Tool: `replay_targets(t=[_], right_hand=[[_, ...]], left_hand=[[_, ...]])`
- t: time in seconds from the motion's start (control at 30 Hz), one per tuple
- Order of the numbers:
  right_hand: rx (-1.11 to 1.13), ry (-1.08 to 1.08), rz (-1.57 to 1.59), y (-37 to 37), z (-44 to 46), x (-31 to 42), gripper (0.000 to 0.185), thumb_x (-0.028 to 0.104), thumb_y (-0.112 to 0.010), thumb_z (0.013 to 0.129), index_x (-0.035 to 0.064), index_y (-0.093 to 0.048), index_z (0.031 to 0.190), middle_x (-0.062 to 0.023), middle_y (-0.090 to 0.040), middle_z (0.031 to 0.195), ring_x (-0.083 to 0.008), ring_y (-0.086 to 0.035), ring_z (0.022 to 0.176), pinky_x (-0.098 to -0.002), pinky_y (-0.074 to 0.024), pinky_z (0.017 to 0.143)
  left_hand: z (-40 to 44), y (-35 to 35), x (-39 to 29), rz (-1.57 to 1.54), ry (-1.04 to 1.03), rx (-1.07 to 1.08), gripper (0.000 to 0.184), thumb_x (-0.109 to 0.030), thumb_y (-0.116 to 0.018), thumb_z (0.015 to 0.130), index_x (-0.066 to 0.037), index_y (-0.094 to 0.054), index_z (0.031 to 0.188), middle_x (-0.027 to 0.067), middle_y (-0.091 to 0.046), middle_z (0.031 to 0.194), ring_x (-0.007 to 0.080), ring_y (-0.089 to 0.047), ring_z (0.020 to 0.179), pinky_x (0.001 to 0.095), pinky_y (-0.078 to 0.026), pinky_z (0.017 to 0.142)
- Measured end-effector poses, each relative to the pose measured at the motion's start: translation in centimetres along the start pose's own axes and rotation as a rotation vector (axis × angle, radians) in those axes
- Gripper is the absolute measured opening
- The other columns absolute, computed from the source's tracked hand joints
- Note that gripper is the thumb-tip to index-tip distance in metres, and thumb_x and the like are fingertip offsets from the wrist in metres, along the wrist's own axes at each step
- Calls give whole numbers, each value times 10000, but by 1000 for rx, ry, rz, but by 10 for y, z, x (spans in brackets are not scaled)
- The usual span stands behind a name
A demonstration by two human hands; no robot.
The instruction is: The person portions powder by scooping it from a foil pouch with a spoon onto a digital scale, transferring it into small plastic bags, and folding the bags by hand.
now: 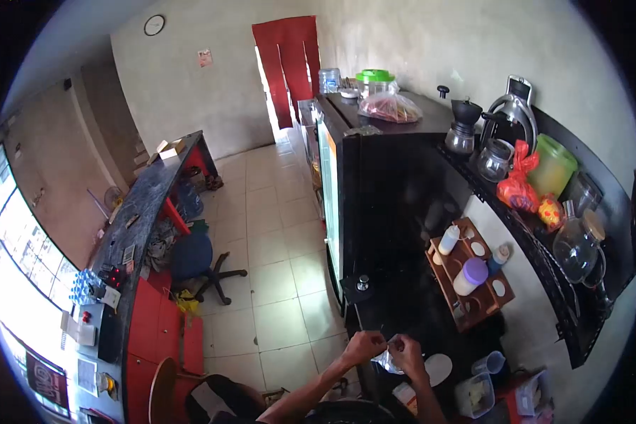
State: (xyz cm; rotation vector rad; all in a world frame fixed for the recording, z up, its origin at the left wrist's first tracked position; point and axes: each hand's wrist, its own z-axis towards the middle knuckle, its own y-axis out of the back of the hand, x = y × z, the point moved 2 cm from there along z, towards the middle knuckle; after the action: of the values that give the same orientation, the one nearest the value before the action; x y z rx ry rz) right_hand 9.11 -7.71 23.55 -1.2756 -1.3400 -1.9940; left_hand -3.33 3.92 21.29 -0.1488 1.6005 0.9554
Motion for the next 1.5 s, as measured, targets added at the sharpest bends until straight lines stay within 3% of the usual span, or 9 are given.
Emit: replay_targets(t=[0.3,0.47,0.63,0.83,1.03,1.07,1.33,1.43,1.5], right_hand=[[41,-18,127,-10,-12,-31,234,217,-624,901,-15,-611,877,-135,-639,745,-195,-637,702,-343,-487,651],[86,4,215,-3,2,-5,181,169,-579,936,-10,-598,951,-108,-648,816,-157,-630,756,-316,-489,683],[196,41,306,-6,37,11,133,140,-571,951,7,-567,944,-53,-611,781,-98,-608,724,-255,-500,653],[270,94,266,-18,55,44,151,140,-607,903,7,-607,975,-103,-658,843,-177,-647,776,-309,-502,698],[-6,316,-59,-31,42,45,127,67,-645,822,-8,-558,877,-113,-598,749,-190,-598,655,-308,-482,612],[-28,280,-60,-27,35,57,148,60,-655,776,-11,-541,838,-155,-582,729,-259,-579,614,-350,-460,581],[-211,182,-139,-25,-5,-7,144,59,-646,814,17,-524,877,-119,-584,733,-233,-609,636,-333,-471,574],[0,-240,301,-23,-24,-38,126,113,-598,911,33,-524,974,-44,-582,787,-158,-625,720,-321,-500,606],[-21,-152,116,-19,-39,-48,173,109,-631,876,26,-521,980,-77,-610,795,-201,-646,724,-344,-515,633]], left_hand=[[-17,-5,-17,17,25,-45,225,-243,-688,775,-65,-674,912,108,-698,828,197,-683,743,356,-535,674],[-17,3,-14,-508,148,41,221,-181,-647,899,33,-651,953,89,-697,815,113,-661,742,260,-532,655],[-7,44,-39,-282,21,-71,198,-173,-664,871,17,-659,927,85,-694,792,118,-656,710,267,-528,649],[-11,69,-46,-37,-77,-237,171,-154,-665,818,1,-654,888,136,-690,776,194,-685,712,314,-531,649],[-19,67,-30,61,-4,-331,177,-156,-675,807,12,-621,825,149,-636,686,185,-635,624,338,-499,585],[-21,63,-30,57,-12,-344,176,-152,-670,809,14,-612,810,152,-623,670,184,-630,613,340,-490,571],[-29,5,-18,-179,-80,-121,147,-113,-633,829,26,-604,866,116,-651,704,166,-627,647,314,-500,614],[-35,-13,-15,-143,-56,-53,170,-143,-660,816,16,-611,849,124,-643,695,181,-627,639,322,-496,604],[-42,-23,-24,-91,-81,-18,188,-164,-673,808,10,-614,845,127,-638,687,190,-627,630,327,-493,599]])
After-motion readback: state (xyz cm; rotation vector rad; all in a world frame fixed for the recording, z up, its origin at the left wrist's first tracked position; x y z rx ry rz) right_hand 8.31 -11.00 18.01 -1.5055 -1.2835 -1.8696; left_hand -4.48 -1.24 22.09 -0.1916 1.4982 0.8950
